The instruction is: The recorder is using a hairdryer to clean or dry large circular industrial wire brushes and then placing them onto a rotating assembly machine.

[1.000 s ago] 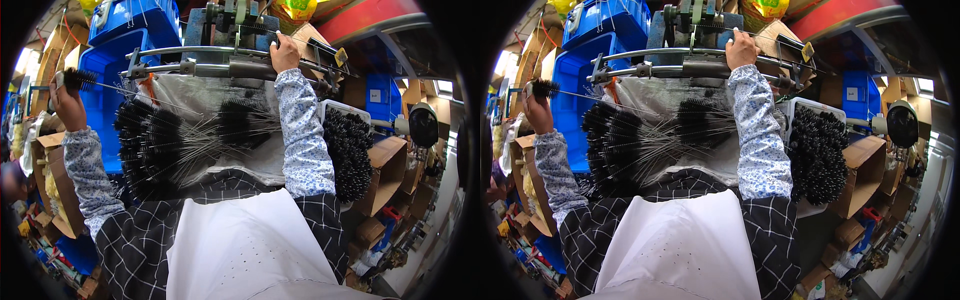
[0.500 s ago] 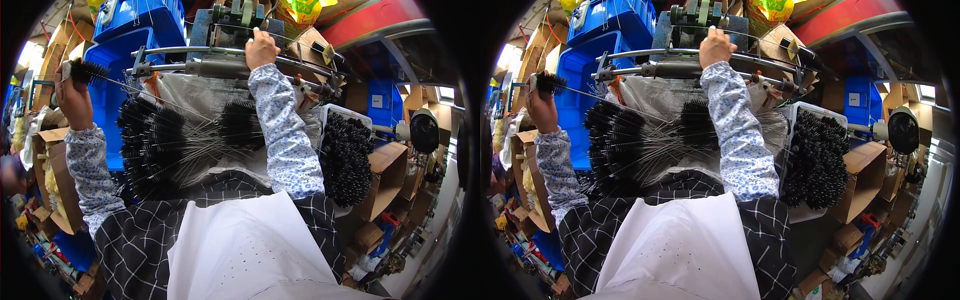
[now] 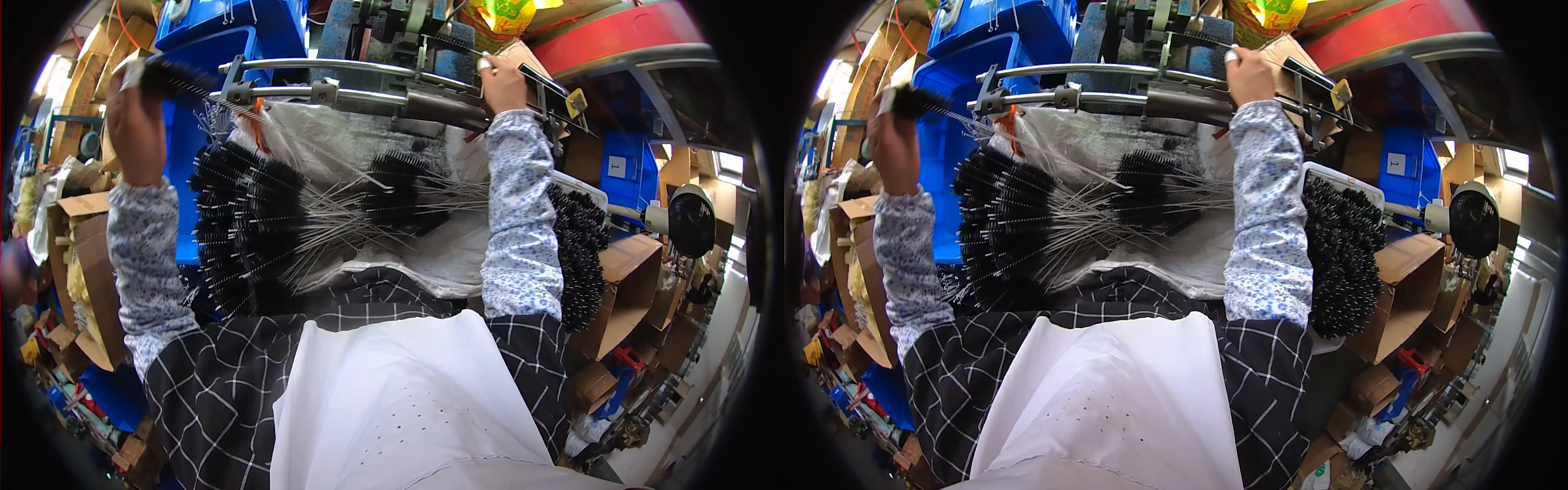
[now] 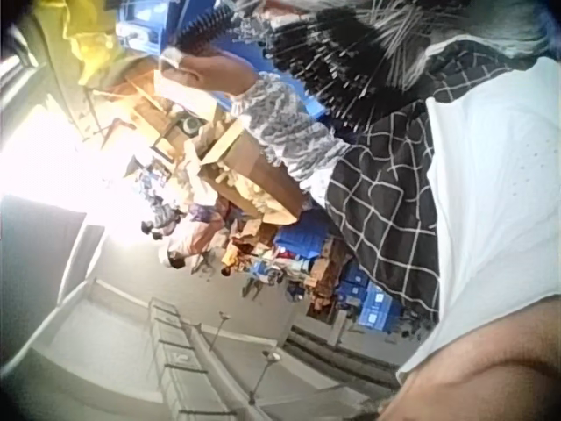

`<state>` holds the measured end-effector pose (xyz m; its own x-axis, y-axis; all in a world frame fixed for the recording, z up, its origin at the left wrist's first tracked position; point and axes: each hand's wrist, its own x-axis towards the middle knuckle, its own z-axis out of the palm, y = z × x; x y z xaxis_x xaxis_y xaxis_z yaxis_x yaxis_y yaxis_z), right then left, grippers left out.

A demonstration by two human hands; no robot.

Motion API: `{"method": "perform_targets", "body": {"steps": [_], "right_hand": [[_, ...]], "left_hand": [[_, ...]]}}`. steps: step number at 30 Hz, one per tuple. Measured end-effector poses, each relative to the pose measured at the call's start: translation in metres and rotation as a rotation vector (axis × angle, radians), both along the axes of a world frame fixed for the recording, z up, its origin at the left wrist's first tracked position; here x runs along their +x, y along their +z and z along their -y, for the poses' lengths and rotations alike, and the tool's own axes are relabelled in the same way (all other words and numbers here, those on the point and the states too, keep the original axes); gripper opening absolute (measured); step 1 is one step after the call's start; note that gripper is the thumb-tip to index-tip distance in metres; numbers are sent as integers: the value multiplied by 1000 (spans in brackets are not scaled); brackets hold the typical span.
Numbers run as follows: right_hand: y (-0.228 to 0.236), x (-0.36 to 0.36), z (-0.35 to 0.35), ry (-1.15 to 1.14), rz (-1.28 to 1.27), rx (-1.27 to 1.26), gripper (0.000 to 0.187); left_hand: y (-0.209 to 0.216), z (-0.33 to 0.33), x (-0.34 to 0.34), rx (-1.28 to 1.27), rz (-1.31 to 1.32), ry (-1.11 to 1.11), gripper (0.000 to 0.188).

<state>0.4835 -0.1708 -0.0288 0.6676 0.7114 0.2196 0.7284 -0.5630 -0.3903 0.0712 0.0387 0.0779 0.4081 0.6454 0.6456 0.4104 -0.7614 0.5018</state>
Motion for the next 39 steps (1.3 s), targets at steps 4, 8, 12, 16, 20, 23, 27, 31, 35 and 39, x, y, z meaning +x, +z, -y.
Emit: {"method": "perform_targets", "body": {"steps": [4, 8, 12, 16, 20, 23, 27, 31, 35, 39], "right_hand": [[1, 31, 8, -127, 468, -175, 28], [26, 55, 35, 164, 30, -282, 27], [81, -6, 77, 303, -532, -292, 27], [81, -93, 65, 667, -823, -152, 32], [66, -148, 36, 571, -856, -1, 31], [48, -109, 15, 205, -297, -20, 25], [7, -39, 4, -15, 230, 24, 25], [5, -41, -7, -58, 292, -117, 24], [6, -42, -10, -2, 291, -108, 23], [5, -40, -11, 44, 261, -74, 24]], "left_hand": [[-6, 26, 53, -465, 187, -433, 17], [-10, 47, 79, -1091, 392, -721, 18], [-9, 60, 85, -1230, 267, -844, 18], [-22, 96, 112, -1213, 175, -851, 16], [-31, 112, 100, -1116, 29, -740, 15], [-15, 94, 40, -913, -208, -517, 22], [-7, 106, -3, -567, -730, -454, 18], [-19, 110, -16, -532, -741, -424, 14], [-28, 107, -14, -670, -678, -279, 13], [-36, 105, -20, -574, -658, -383, 11]]}}
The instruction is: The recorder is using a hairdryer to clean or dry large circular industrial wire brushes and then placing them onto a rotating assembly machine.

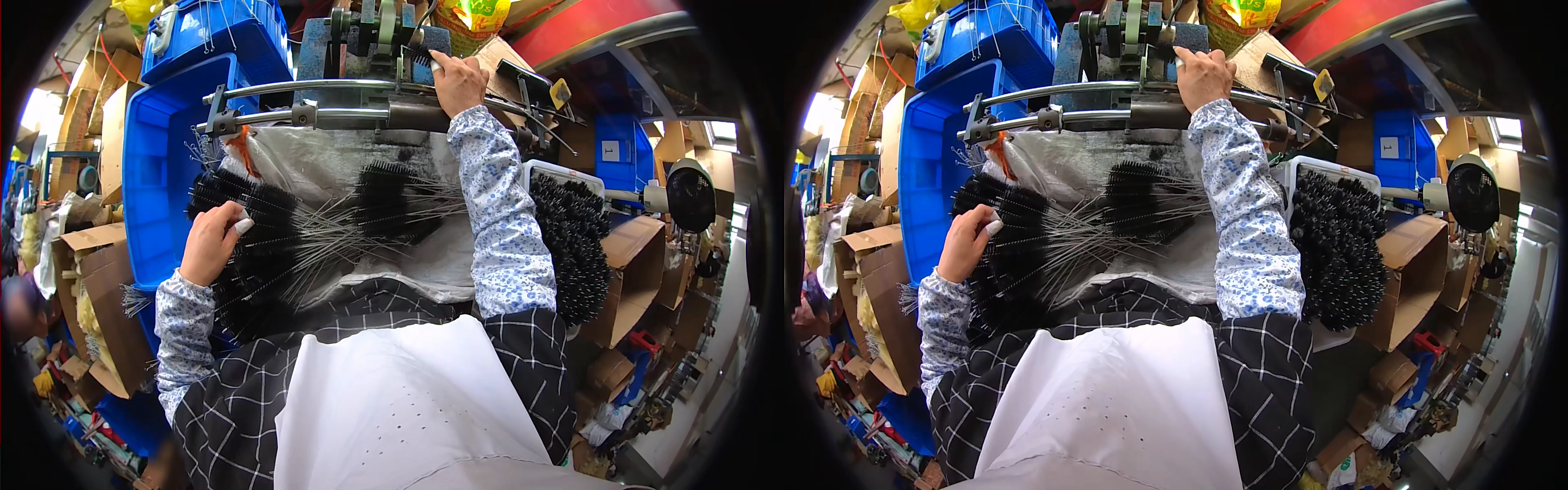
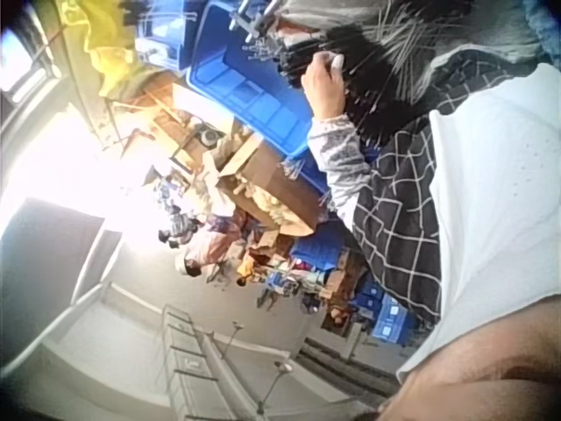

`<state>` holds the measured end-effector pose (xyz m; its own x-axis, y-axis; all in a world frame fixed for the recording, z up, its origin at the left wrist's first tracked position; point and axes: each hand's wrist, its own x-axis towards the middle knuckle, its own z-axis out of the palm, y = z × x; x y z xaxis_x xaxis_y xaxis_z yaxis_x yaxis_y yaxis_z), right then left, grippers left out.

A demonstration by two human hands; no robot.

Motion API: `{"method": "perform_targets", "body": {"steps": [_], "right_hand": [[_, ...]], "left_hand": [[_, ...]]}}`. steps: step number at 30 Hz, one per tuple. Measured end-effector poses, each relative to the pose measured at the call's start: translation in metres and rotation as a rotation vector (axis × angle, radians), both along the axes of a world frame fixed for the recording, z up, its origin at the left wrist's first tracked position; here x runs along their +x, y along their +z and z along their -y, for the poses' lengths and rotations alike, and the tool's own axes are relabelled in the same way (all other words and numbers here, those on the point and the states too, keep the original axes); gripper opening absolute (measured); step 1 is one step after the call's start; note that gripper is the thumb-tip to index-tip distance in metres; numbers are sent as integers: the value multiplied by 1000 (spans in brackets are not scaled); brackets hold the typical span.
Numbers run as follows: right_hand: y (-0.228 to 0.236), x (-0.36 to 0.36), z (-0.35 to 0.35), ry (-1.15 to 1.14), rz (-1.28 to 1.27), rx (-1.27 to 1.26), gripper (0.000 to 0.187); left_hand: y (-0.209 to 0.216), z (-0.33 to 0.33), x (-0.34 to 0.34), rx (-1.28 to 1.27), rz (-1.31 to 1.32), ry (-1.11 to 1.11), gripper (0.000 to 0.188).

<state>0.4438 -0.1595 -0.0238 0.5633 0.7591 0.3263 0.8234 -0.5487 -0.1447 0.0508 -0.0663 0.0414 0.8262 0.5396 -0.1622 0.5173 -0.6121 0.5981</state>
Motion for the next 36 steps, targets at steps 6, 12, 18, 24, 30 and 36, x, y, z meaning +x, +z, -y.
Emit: {"method": "perform_targets", "body": {"steps": [6, 12, 18, 24, 30, 36], "right_hand": [[-22, 32, -8, 74, 142, -35, 31], [-17, 20, 3, -23, 147, -124, 45], [-16, 18, 14, -157, -148, 33, 42], [-19, 0, -1, -118, -142, 96, 37], [-17, -16, -16, -115, -98, 85, 34], [-11, -46, -42, -152, -90, 65, 30]], "left_hand": [[7, 2, 15, 126, 120, 135, 9], [22, -26, 0, 188, 380, 347, 11], [75, -78, -33, 358, 795, 545, 20], [77, -108, -68, 1026, 537, 510, 21], [75, -94, -74, 1283, 223, 442, 25], [74, -69, -14, 146, 1051, 723, 23]]}}
